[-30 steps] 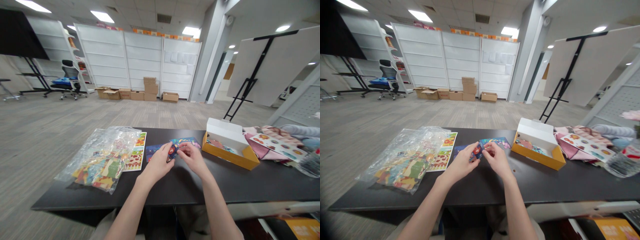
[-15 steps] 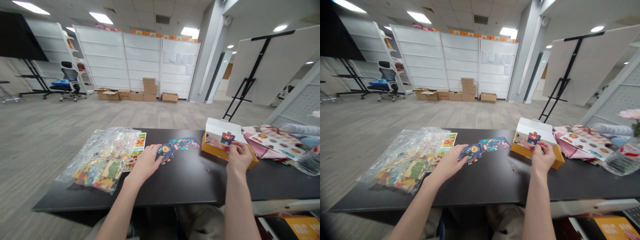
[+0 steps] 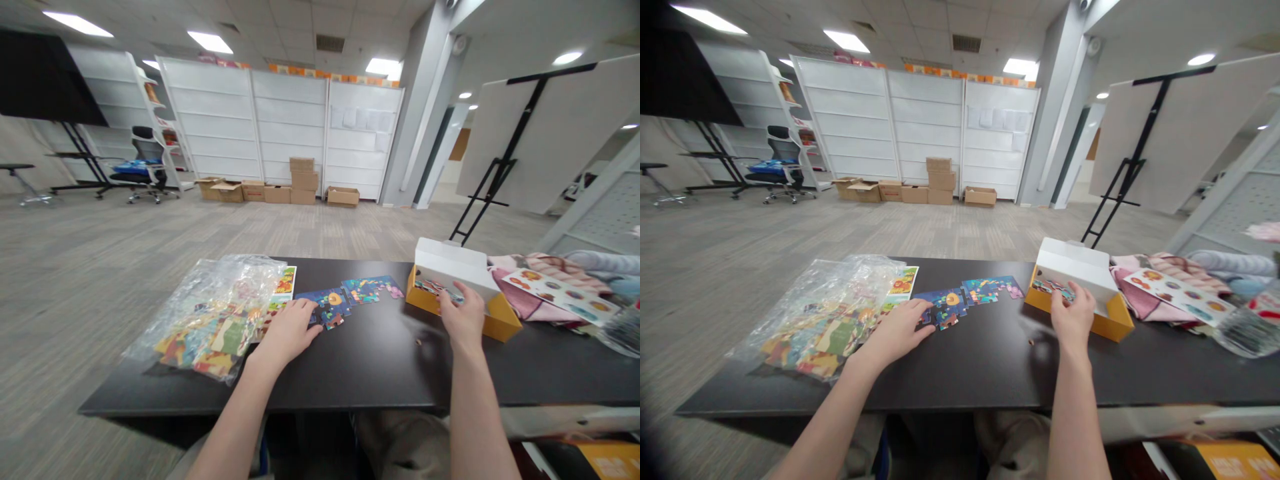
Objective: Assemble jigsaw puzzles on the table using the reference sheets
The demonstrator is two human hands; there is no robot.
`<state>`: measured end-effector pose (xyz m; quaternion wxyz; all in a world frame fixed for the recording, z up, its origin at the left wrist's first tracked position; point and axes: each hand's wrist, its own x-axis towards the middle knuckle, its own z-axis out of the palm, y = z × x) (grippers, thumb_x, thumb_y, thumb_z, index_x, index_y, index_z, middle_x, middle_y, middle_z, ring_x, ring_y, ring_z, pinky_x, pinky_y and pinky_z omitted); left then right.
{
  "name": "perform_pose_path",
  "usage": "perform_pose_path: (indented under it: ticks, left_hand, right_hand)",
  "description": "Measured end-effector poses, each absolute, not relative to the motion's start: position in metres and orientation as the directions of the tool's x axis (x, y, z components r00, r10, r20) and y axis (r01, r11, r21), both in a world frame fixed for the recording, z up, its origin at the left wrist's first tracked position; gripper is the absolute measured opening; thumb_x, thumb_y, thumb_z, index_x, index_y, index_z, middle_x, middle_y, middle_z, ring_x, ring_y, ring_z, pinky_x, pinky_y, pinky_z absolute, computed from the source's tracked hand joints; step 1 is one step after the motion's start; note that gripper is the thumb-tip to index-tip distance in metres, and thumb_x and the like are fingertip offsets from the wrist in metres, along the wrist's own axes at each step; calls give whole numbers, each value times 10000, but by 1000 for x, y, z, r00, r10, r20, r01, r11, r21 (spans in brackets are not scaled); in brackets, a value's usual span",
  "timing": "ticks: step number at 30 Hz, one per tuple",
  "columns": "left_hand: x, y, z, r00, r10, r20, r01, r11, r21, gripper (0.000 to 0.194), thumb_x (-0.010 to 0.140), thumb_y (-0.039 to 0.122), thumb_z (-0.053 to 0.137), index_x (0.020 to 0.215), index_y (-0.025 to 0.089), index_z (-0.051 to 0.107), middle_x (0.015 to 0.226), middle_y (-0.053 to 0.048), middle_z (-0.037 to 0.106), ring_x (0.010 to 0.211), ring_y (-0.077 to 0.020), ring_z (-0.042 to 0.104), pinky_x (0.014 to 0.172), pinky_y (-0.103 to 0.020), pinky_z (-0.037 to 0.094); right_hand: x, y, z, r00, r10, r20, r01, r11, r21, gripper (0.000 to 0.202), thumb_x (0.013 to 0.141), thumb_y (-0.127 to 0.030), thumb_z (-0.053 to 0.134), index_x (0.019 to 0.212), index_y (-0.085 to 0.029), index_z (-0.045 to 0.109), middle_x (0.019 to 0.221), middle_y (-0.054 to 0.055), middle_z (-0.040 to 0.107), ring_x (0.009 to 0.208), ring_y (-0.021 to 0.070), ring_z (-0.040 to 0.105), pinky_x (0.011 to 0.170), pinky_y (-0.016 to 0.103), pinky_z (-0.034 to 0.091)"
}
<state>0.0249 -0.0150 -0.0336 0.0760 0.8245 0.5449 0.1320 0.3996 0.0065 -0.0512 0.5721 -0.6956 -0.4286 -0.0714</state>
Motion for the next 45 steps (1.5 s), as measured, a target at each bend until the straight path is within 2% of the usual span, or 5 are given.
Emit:
perform_pose_path:
  ticks: [10, 17, 23, 31, 45]
  left_hand:
    - [65, -17, -33, 405, 904, 135, 879, -426, 213, 319, 947, 361, 626, 1194, 159, 627, 1218, -160, 698, 1170, -361, 619, 973, -479, 480]
    - [52, -21, -32, 559, 818, 134, 735, -563, 378, 364, 879, 328, 694, 1215, 201, 636, 1184, -103, 712, 1119, -315, 649, 964, -429, 494]
    - [38, -21, -31, 580, 803, 138, 665, -565, 489, 329, 880, 354, 693, 1176, 212, 670, 1169, -71, 717, 1098, -274, 655, 986, -391, 498]
    - [21, -8, -38, 351, 918, 184, 868, -393, 304, 416, 917, 309, 616, 1309, 172, 592, 1381, -156, 597, 1326, -337, 514, 1093, -474, 422]
    - [22, -20, -26, 303, 952, 29, 933, -303, 194, 500, 877, 530, 649, 1205, 153, 651, 1204, -177, 645, 1187, -386, 596, 1003, -491, 462]
  right_hand:
    - [316, 2, -38, 241, 812, 532, 632, 285, -721, 292, 913, -383, 540, 983, -162, 719, 847, 87, 734, 668, 192, 656, 656, 319, 532]
    - [261, -3, -58, -405, 849, 341, 667, 529, -524, 289, 934, -195, 536, 1167, -216, 706, 1300, 103, 683, 1148, 234, 667, 987, 383, 532]
    - [254, -3, -63, -442, 866, 232, 729, 498, -470, 285, 963, -197, 518, 1127, -205, 751, 1313, 104, 694, 1213, 253, 648, 1071, 400, 484]
    - [257, -6, -52, -373, 899, 229, 759, 438, -482, 107, 894, -256, 681, 796, -219, 704, 993, 40, 722, 915, 190, 685, 829, 295, 501]
    - [243, -13, -48, -154, 971, 183, 872, 221, -436, 179, 820, -310, 758, 874, -222, 612, 937, 30, 689, 858, 198, 640, 722, 286, 415]
